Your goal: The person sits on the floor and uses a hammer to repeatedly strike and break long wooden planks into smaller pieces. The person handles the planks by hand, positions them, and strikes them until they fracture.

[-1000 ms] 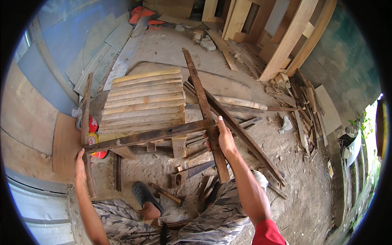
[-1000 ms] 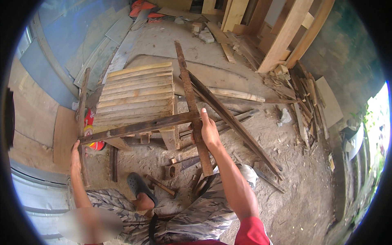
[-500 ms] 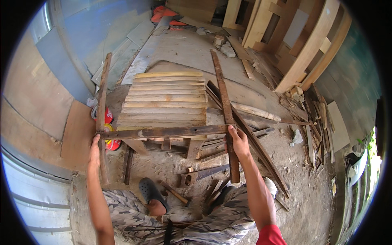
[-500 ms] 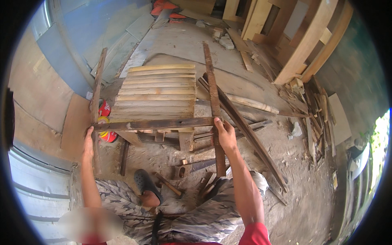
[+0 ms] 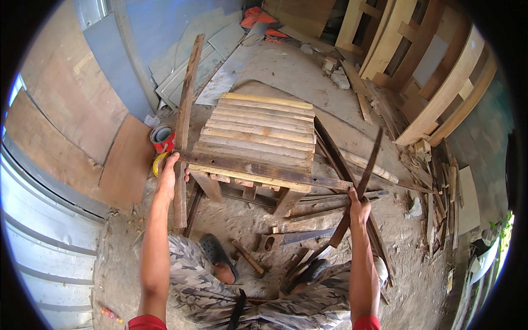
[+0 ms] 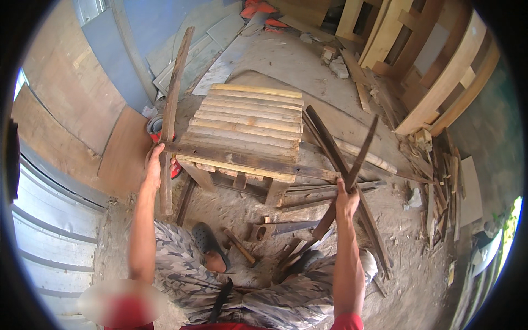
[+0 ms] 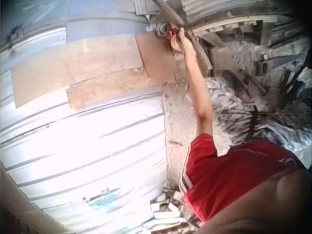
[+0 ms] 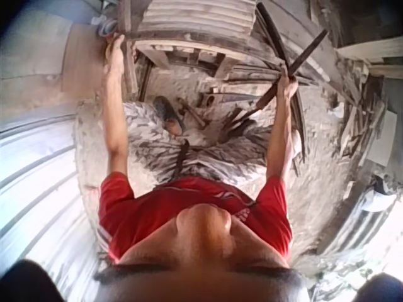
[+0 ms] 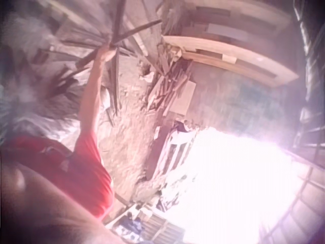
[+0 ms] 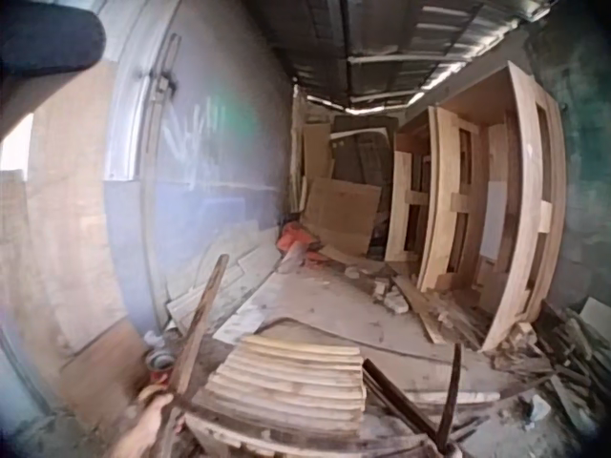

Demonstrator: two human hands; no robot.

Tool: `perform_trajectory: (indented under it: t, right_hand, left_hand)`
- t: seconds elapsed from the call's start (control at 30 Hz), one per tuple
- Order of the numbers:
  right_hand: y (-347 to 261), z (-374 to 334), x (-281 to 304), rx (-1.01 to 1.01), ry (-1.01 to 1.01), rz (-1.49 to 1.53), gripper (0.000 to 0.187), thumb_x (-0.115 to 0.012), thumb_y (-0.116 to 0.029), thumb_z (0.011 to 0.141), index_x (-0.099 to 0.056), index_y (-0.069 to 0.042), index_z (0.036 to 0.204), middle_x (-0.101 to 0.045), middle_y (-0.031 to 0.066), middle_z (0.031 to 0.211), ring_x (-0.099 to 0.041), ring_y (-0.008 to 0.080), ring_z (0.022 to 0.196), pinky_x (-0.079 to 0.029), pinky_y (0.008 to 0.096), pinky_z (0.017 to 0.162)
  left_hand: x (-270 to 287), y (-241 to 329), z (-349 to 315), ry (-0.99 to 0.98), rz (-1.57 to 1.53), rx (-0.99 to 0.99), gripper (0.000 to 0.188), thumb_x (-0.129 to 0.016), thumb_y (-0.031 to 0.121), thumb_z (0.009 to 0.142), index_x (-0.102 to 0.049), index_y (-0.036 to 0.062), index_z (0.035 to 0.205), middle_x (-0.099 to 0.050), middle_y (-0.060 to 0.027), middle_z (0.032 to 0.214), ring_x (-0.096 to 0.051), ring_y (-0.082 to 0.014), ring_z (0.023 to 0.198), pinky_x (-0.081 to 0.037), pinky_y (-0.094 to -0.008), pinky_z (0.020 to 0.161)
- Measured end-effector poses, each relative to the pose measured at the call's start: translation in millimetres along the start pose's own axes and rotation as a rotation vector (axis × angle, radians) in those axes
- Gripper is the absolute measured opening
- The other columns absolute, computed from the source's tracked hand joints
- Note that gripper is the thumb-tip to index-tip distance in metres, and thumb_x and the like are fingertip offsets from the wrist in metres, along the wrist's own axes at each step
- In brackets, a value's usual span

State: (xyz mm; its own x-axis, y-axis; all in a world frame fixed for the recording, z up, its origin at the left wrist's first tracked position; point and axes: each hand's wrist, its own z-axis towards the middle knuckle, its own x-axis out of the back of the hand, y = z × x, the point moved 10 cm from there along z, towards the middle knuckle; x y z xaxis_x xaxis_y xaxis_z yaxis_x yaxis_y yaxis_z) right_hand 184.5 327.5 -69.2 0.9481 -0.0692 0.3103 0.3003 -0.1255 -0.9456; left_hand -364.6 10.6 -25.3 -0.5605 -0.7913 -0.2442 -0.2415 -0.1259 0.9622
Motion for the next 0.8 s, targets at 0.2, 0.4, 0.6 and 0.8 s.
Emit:
perform_trajectory:
  t: [0.2, 0.4, 0.6, 0.8]
  right_hand:
    - [-82.0, -19.1, 40.0, 0.425, 0.210, -0.424, 0.040, -0.077, -0.034, 0.079, -0.058, -0.001, 0.093, -0.066, 0.0189, 0.075, -0.065, 0.0362, 0.068, -0.050, 0.0422, 0.065]
    - [-116.5, -61.3, -16.3, 0.759, -0.162, -0.521, 0.040, -0.070, -0.019, 0.085, -0.051, 0.003, 0.111, -0.060, 0.0293, 0.106, -0.058, 0.0452, 0.103, -0.048, 0.0479, 0.086]
    - [-92.2, -83.5, -79.6, 0.795, -0.469, -0.715, 0.056, -0.070, -0.027, 0.085, -0.047, 0.005, 0.125, -0.058, 0.0318, 0.115, -0.051, 0.0484, 0.116, -0.042, 0.0516, 0.097]
    - [-71.2, -99.2, -86.0, 0.620, -0.642, -0.586, 0.056, -0.077, -0.027, 0.082, -0.049, 0.008, 0.115, -0.068, 0.0243, 0.092, -0.067, 0.0363, 0.087, -0.051, 0.0424, 0.076]
  left_hand:
    - [4.1, 3.9, 0.1, 0.042, 0.062, -0.029, 0.032, -0.062, 0.032, 0.092, -0.053, 0.0048, 0.108, -0.062, -0.0069, 0.085, -0.059, -0.0153, 0.058, -0.048, -0.0300, 0.046]
    - [-9.2, -2.2, 1.3, 0.011, 0.038, 0.047, 0.034, -0.062, 0.030, 0.092, -0.053, 0.0042, 0.112, -0.060, -0.0067, 0.086, -0.059, -0.0158, 0.057, -0.048, -0.0298, 0.045]
    - [-17.1, 2.0, -2.3, -0.063, 0.044, -0.034, 0.033, -0.062, 0.028, 0.094, -0.054, 0.0023, 0.113, -0.058, -0.0066, 0.088, -0.059, -0.0160, 0.057, -0.047, -0.0298, 0.044]
    - [-1.0, 3.4, -5.4, -0.028, 0.037, -0.036, 0.030, -0.061, 0.028, 0.094, -0.055, 0.0033, 0.110, -0.059, -0.0059, 0.084, -0.057, -0.0150, 0.056, -0.046, -0.0293, 0.044]
